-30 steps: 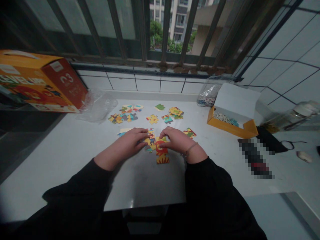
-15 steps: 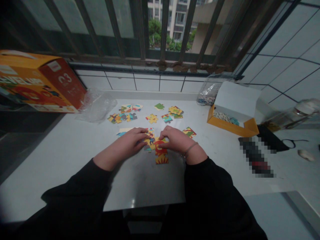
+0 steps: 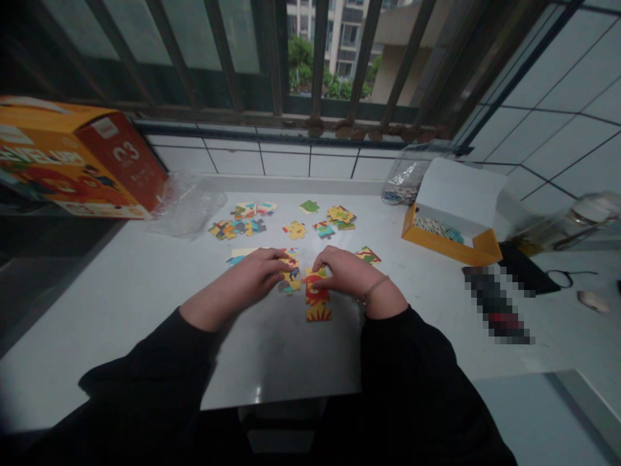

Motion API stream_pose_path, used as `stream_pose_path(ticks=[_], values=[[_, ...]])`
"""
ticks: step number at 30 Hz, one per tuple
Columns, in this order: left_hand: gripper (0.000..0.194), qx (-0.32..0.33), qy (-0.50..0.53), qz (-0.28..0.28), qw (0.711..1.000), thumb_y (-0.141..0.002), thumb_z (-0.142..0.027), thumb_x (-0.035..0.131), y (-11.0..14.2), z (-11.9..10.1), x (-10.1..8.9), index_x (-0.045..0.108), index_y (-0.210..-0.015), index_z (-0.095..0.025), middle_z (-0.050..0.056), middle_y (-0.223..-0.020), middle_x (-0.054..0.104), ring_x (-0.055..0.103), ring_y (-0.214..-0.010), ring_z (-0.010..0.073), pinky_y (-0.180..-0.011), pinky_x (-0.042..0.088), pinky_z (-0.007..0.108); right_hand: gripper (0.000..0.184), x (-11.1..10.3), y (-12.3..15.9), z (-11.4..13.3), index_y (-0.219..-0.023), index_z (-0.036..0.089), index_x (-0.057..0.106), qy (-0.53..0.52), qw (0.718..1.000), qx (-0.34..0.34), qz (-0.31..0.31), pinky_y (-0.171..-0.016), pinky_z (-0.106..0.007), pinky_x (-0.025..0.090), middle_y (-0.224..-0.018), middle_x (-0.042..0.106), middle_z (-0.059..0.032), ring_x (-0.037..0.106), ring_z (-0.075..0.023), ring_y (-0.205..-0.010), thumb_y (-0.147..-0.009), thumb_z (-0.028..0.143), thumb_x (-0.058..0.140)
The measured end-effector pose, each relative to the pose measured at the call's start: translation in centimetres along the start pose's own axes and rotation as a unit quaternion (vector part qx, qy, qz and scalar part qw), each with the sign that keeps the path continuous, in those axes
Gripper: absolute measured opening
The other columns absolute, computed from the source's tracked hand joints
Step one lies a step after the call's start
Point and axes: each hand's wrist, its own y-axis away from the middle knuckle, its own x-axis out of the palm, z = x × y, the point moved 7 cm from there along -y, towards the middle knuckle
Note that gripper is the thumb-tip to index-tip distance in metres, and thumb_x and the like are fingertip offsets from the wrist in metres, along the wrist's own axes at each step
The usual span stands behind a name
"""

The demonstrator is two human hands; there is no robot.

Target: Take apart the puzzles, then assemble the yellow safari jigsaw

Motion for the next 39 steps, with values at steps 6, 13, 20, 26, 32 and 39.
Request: stream_pose_path(ticks=[6,13,20,26,32,39], values=[[0.025,-0.012,-0.009,0.006,1.0,-0.109,-0.023,0.066,0.0,0.0,-0.3,0.082,-0.128,-0.026,0.012,-0.138,0.076,0.069,-0.132,0.0318,-0.114,0.056,0.054,0.026,-0.2,0.4,0.6,-0.105,0.025,0.081,-0.012,1.0,-0.01,0.02,-0.086,-0.032,0.05,-0.111,0.073,-0.0034,0.067,-0.0211,-0.099,-0.085,0.025,0.097],[0.028,-0.021,-0.02,0.003,1.0,-0.107,-0.019,0.065,0.0,0.0,-0.5,0.081,-0.129,-0.026,0.012,-0.139,0.075,0.069,-0.133,0.0319,-0.114,0.056,0.055,0.029,0.1,0.2,1.0,-0.105,0.026,0.079,-0.01,0.999,-0.01,0.033,-0.09,-0.034,0.051,-0.112,0.073,-0.0035,0.068,-0.0224,-0.103,-0.083,0.028,0.099],[0.03,-0.031,-0.025,0.006,0.999,-0.106,-0.019,0.065,0.0,0.1,-0.5,0.081,-0.131,-0.026,0.013,-0.142,0.074,0.069,-0.132,0.0325,-0.114,0.056,0.055,0.029,0.2,0.2,1.0,-0.105,0.025,0.08,-0.012,0.999,-0.016,0.031,-0.093,-0.034,0.052,-0.113,0.074,-0.0039,0.069,-0.023,-0.106,-0.083,0.029,0.099],[0.032,-0.025,-0.015,0.002,1.0,-0.105,-0.016,0.066,0.0,0.1,-0.4,0.08,-0.131,-0.026,0.012,-0.144,0.074,0.069,-0.135,0.0317,-0.116,0.056,0.055,0.029,0.1,0.2,0.5,-0.105,0.025,0.081,-0.013,0.999,-0.01,0.029,-0.093,-0.034,0.052,-0.112,0.074,-0.004,0.07,-0.0231,-0.106,-0.083,0.029,0.1],[0.03,-0.01,0.009,0.011,1.0,-0.105,-0.015,0.064,0.1,-0.5,-0.8,0.082,-0.127,-0.026,0.01,-0.14,0.076,0.069,-0.136,0.0304,-0.117,0.056,0.053,0.028,-0.7,0.8,-1.1,-0.101,0.026,0.081,0.006,0.999,0.045,0.008,-0.09,-0.036,0.053,-0.11,0.075,-0.0043,0.071,-0.0243,-0.102,-0.08,0.026,0.1],[0.025,0.0,0.044,0.025,0.999,-0.106,-0.021,0.066,0.3,-1.6,-1.2,0.081,-0.125,-0.026,0.01,-0.138,0.077,0.07,-0.133,0.0278,-0.116,0.057,0.049,0.021,-3.0,2.1,-3.3,-0.103,0.025,0.082,0.033,0.993,0.099,-0.051,-0.08,-0.033,0.05,-0.103,0.077,-0.0049,0.069,-0.0222,-0.089,-0.085,0.025,0.092]])
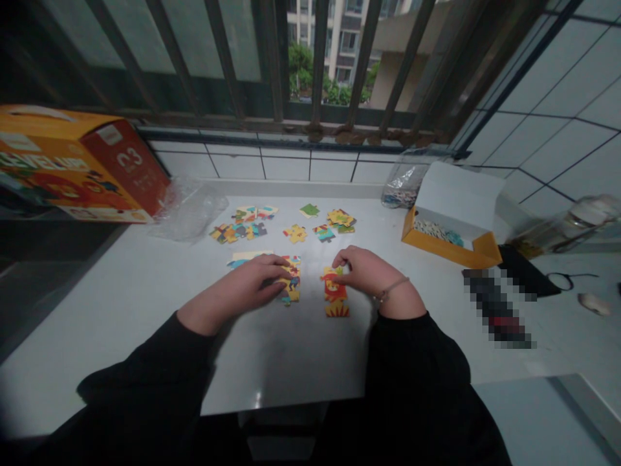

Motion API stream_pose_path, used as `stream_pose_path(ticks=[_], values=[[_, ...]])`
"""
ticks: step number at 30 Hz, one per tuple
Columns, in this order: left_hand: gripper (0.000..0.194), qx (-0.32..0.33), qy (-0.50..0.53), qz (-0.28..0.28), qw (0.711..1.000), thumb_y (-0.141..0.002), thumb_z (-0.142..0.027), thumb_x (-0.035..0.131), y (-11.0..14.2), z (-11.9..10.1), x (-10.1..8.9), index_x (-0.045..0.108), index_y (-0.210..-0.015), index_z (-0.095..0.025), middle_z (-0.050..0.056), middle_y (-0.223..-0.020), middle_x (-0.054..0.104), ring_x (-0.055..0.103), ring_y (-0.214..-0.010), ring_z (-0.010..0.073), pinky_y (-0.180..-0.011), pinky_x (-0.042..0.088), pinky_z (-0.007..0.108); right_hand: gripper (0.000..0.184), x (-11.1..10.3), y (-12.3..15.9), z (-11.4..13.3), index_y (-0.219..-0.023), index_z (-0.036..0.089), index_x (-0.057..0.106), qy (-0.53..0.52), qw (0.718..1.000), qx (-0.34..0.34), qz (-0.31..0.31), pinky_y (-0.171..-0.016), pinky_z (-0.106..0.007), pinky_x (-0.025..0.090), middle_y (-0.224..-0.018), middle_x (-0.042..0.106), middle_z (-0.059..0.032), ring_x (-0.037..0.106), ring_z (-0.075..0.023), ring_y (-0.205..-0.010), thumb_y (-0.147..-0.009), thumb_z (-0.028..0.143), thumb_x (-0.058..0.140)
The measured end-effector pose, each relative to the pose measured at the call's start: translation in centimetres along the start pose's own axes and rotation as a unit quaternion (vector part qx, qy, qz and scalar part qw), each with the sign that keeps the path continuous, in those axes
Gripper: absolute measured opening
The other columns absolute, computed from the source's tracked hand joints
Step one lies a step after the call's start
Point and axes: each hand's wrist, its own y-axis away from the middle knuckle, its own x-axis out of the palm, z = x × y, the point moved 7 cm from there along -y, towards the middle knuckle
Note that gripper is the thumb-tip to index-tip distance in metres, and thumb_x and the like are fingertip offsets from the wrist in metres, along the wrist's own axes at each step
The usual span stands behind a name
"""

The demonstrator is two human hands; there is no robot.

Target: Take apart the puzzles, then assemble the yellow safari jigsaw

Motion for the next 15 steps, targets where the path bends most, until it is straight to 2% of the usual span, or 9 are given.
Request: stream_pose_path(ticks=[2,3,6,8,10,13,15], values=[[0.025,-0.004,-0.006,-0.007,1.0,-0.106,-0.022,0.065,0.0,0.2,-0.2,0.08,-0.126,-0.025,0.011,-0.141,0.076,0.07,-0.133,0.0274,-0.117,0.058,0.049,0.009,-1.7,0.1,-1.4,-0.101,0.022,0.081,0.016,0.996,0.048,-0.07,-0.081,-0.034,0.049,-0.102,0.078,-0.0074,0.069,-0.0232,-0.09,-0.094,0.026,0.081],[0.025,-0.013,-0.016,-0.019,1.0,-0.107,-0.023,0.064,0.0,0.6,-0.4,0.08,-0.126,-0.024,0.011,-0.141,0.075,0.07,-0.133,0.0278,-0.118,0.057,0.049,0.008,-2.7,0.2,-2.3,-0.1,0.021,0.08,0.033,0.99,0.082,-0.11,-0.081,-0.035,0.049,-0.103,0.079,-0.0093,0.07,-0.0244,-0.092,-0.099,0.026,0.074],[0.027,-0.058,-0.064,-0.069,0.994,-0.107,-0.021,0.06,0.4,2.3,-1.5,0.078,-0.128,-0.021,0.013,-0.139,0.075,0.069,-0.131,0.0293,-0.119,0.056,0.052,0.023,-4.9,1.2,-5.1,-0.105,0.019,0.08,0.092,0.957,0.205,-0.185,-0.081,-0.037,0.047,-0.108,0.082,-0.016,0.072,-0.0286,-0.096,-0.107,0.024,0.058],[0.03,-0.1,-0.095,-0.09,0.986,-0.106,-0.019,0.057,0.8,3.7,-2.3,0.078,-0.127,-0.02,0.014,-0.135,0.076,0.069,-0.128,0.03,-0.118,0.056,0.053,0.026,-5.5,2.0,-6.7,-0.113,0.017,0.08,0.11,0.934,0.279,-0.191,-0.079,-0.037,0.046,-0.112,0.082,-0.0188,0.074,-0.0299,-0.098,-0.107,0.02,0.054],[0.03,-0.147,-0.123,-0.094,0.977,-0.105,-0.017,0.055,1.4,5.1,-3.0,0.078,-0.124,-0.018,0.016,-0.129,0.077,0.071,-0.122,0.0306,-0.115,0.057,0.053,0.028,-5.4,2.4,-7.7,-0.116,0.016,0.08,0.116,0.924,0.318,-0.176,-0.078,-0.038,0.046,-0.113,0.083,-0.0203,0.076,-0.0305,-0.099,-0.107,0.019,0.054],[0.027,-0.187,-0.154,-0.081,0.967,-0.104,-0.018,0.055,2.0,6.5,-3.5,0.079,-0.117,-0.017,0.017,-0.123,0.078,0.071,-0.117,0.0312,-0.111,0.058,0.053,0.025,-4.5,2.3,-8.0,-0.106,0.018,0.081,0.114,0.931,0.317,-0.139,-0.077,-0.038,0.047,-0.108,0.084,-0.0187,0.076,-0.0314,-0.098,-0.105,0.039,0.067],[0.025,-0.188,-0.165,-0.07,0.966,-0.104,-0.02,0.056,2.1,6.6,-3.5,0.079,-0.115,-0.017,0.017,-0.121,0.078,0.071,-0.116,0.0312,-0.11,0.058,0.052,0.033,-3.7,1.8,-7.8,-0.103,0.021,0.08,0.105,0.946,0.285,-0.113,-0.074,-0.037,0.048,-0.105,0.084,-0.0148,0.076,-0.0307,-0.095,-0.095,0.052,0.082]])
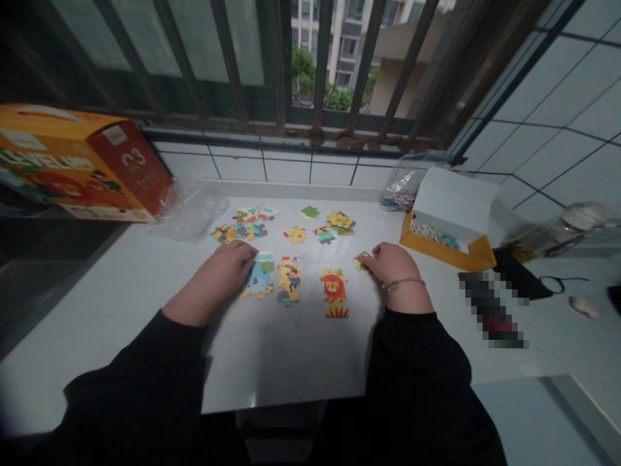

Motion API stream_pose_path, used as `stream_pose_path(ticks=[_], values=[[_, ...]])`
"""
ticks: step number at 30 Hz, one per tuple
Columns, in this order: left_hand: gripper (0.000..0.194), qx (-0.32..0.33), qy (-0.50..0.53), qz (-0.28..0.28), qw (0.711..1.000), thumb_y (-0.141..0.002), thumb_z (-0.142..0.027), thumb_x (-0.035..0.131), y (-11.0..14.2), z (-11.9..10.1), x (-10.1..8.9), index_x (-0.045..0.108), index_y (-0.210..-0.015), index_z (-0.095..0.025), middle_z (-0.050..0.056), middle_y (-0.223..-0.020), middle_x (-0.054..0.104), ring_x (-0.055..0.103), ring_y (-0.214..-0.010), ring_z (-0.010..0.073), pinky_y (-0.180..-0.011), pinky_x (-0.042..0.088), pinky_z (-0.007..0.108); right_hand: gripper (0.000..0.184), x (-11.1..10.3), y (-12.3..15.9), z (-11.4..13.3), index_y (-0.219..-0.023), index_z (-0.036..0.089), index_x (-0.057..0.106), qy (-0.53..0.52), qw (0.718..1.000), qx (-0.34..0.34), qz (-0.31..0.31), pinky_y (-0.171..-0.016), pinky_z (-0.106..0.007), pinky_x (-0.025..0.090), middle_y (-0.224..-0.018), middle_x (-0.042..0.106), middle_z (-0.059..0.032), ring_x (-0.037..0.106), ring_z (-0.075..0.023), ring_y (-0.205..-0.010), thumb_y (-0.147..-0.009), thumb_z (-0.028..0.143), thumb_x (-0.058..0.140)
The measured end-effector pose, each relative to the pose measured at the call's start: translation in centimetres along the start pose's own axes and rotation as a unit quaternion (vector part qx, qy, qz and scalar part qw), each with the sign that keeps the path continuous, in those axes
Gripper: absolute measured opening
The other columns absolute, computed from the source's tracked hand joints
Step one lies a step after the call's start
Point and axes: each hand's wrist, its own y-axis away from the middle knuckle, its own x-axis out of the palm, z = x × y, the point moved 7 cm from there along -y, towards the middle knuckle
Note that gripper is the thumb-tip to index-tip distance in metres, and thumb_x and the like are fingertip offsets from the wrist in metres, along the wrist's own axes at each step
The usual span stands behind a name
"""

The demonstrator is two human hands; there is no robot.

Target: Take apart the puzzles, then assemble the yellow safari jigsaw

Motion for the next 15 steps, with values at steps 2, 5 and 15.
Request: stream_pose_path(ticks=[2,5,15], values=[[0.024,0.002,-0.005,0.002,1.0,-0.104,-0.021,0.056,0.0,-0.1,0.0,0.078,-0.114,-0.018,0.017,-0.121,0.077,0.071,-0.114,0.0312,-0.11,0.058,0.051,0.038,0.6,-0.1,0.5,-0.105,0.022,0.079,-0.013,0.999,-0.041,0.019,-0.073,-0.035,0.047,-0.104,0.084,-0.0112,0.076,-0.0289,-0.093,-0.087,0.053,0.091],[0.025,0.0,-0.004,0.007,1.0,-0.105,-0.022,0.056,0.0,-0.3,0.0,0.078,-0.115,-0.016,0.018,-0.12,0.077,0.071,-0.115,0.0318,-0.109,0.058,0.05,0.034,1.3,-0.2,0.7,-0.104,0.021,0.079,-0.036,0.996,-0.065,0.039,-0.072,-0.034,0.046,-0.101,0.084,-0.0086,0.075,-0.0263,-0.09,-0.086,0.046,0.092],[0.026,0.006,0.01,-0.007,1.0,-0.102,-0.017,0.057,0.2,-1.3,0.0,0.078,-0.118,-0.019,0.015,-0.123,0.077,0.07,-0.117,0.0313,-0.108,0.059,0.051,0.02,0.4,0.0,2.2,-0.084,0.023,0.07,-0.104,0.993,-0.056,0.004,-0.067,-0.033,0.04,-0.084,0.078,-0.0061,0.066,-0.0223,-0.078,-0.094,0.038,0.079]])
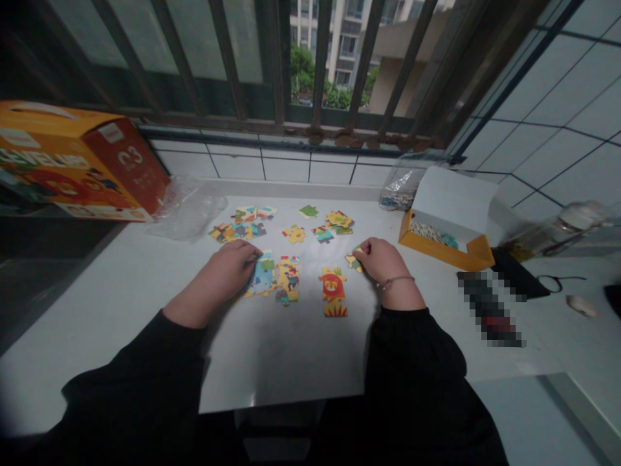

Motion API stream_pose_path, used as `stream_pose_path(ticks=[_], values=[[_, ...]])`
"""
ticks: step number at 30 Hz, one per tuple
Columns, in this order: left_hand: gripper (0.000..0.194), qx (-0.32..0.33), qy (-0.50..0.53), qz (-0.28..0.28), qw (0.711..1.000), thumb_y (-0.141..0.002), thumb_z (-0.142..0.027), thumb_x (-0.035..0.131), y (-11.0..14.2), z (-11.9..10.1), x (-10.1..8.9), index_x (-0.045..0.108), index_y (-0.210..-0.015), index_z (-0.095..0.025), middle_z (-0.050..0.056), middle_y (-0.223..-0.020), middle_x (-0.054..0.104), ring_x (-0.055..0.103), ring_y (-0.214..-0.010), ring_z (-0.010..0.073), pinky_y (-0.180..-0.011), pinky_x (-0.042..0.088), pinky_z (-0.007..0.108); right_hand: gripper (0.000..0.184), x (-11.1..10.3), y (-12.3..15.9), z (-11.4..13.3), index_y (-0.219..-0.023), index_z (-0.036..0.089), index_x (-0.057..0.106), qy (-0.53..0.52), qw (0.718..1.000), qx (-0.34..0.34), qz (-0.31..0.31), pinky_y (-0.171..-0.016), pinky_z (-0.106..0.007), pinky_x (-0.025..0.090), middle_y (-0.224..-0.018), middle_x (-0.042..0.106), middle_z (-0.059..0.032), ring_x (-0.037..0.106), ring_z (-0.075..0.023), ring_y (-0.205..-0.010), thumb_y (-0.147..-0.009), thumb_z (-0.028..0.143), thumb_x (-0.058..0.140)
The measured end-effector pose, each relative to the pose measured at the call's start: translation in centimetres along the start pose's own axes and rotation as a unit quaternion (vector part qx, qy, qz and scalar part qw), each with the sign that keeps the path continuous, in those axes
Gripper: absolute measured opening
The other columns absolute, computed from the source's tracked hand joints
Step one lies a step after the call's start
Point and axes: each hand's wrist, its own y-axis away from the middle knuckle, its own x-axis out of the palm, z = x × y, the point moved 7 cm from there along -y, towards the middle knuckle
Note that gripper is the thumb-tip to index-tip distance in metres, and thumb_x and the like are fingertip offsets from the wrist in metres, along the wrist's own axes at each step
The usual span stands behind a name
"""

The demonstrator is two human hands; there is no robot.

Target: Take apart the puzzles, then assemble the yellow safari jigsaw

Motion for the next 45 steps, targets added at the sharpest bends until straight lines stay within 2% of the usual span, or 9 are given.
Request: stream_pose_path(ticks=[3,6,9,15,25,30,34,41,45], values=[[0.03,0.057,0.038,0.006,0.998,-0.101,-0.014,0.058,-0.1,-1.6,0.5,0.077,-0.123,-0.018,0.015,-0.13,0.077,0.07,-0.124,0.0316,-0.115,0.057,0.053,0.015,0.4,-0.2,0.6,-0.087,0.021,0.071,-0.123,0.992,0.019,-0.014,-0.068,-0.032,0.043,-0.085,0.078,-0.0059,0.066,-0.0199,-0.075,-0.097,0.033,0.071],[0.029,0.101,0.074,0.012,0.992,-0.101,-0.015,0.06,-0.2,-2.7,1.2,0.076,-0.124,-0.02,0.013,-0.134,0.078,0.07,-0.128,0.0313,-0.119,0.056,0.054,0.015,2.0,-0.2,1.3,-0.096,0.02,0.071,-0.261,0.964,0.027,0.03,-0.062,-0.03,0.042,-0.077,0.075,-0.002,0.059,-0.0163,-0.063,-0.096,0.035,0.071],[0.028,0.12,0.095,0.02,0.988,-0.102,-0.02,0.063,-0.1,-3.1,1.7,0.076,-0.127,-0.021,0.014,-0.14,0.077,0.069,-0.133,0.032,-0.121,0.055,0.056,0.024,3.5,-0.1,2.4,-0.105,0.019,0.072,-0.314,0.946,0.015,0.079,-0.057,-0.028,0.039,-0.069,0.07,0.0016,0.054,-0.0151,-0.057,-0.091,0.038,0.077],[0.028,0.114,0.092,0.034,0.989,-0.102,-0.023,0.064,0.0,-2.9,1.8,0.078,-0.127,-0.021,0.015,-0.139,0.078,0.07,-0.133,0.0327,-0.121,0.055,0.055,0.022,3.9,-0.2,3.5,-0.107,0.019,0.076,-0.283,0.956,-0.038,0.061,-0.064,-0.029,0.045,-0.076,0.073,-0.0001,0.062,-0.0164,-0.067,-0.091,0.035,0.078],[0.027,0.118,0.087,0.041,0.988,-0.102,-0.021,0.065,0.0,-2.6,2.1,0.078,-0.125,-0.021,0.014,-0.14,0.078,0.07,-0.133,0.0318,-0.121,0.055,0.054,0.023,3.9,-0.5,3.0,-0.111,0.02,0.074,-0.287,0.955,-0.042,0.069,-0.063,-0.028,0.044,-0.077,0.072,0.0,0.064,-0.0164,-0.066,-0.094,0.035,0.077],[0.028,0.11,0.091,0.04,0.989,-0.102,-0.021,0.065,0.0,-2.7,1.9,0.079,-0.126,-0.02,0.014,-0.141,0.077,0.07,-0.134,0.0316,-0.121,0.056,0.054,0.024,3.0,-0.6,-0.3,-0.111,0.019,0.075,-0.256,0.959,0.003,0.122,-0.054,-0.026,0.036,-0.07,0.072,-0.0001,0.056,-0.0138,-0.058,-0.096,0.037,0.077],[0.028,0.111,0.094,0.042,0.989,-0.101,-0.019,0.065,0.0,-2.9,1.8,0.079,-0.125,-0.02,0.015,-0.14,0.078,0.07,-0.134,0.0321,-0.122,0.055,0.054,0.026,2.5,-0.4,-2.3,-0.105,0.017,0.077,-0.233,0.954,0.022,0.188,-0.054,-0.026,0.039,-0.07,0.073,-0.0012,0.055,-0.0131,-0.057,-0.092,0.039,0.082],[0.028,0.121,0.088,0.046,0.988,-0.101,-0.021,0.065,-0.1,-2.8,2.0,0.079,-0.125,-0.02,0.014,-0.138,0.078,0.07,-0.133,0.0333,-0.12,0.055,0.055,0.029,2.4,0.3,-2.4,-0.099,0.018,0.078,-0.219,0.944,0.026,0.245,-0.052,-0.027,0.034,-0.066,0.07,-0.0004,0.051,-0.0127,-0.055,-0.087,0.043,0.086],[0.028,0.122,0.089,0.044,0.988,-0.102,-0.022,0.064,-0.1,-2.7,2.1,0.079,-0.125,-0.021,0.014,-0.138,0.078,0.07,-0.134,0.033,-0.121,0.054,0.054,0.029,2.2,0.6,-1.8,-0.097,0.018,0.078,-0.212,0.945,0.026,0.248,-0.053,-0.027,0.034,-0.065,0.069,-0.0003,0.051,-0.0128,-0.056,-0.086,0.044,0.086]])
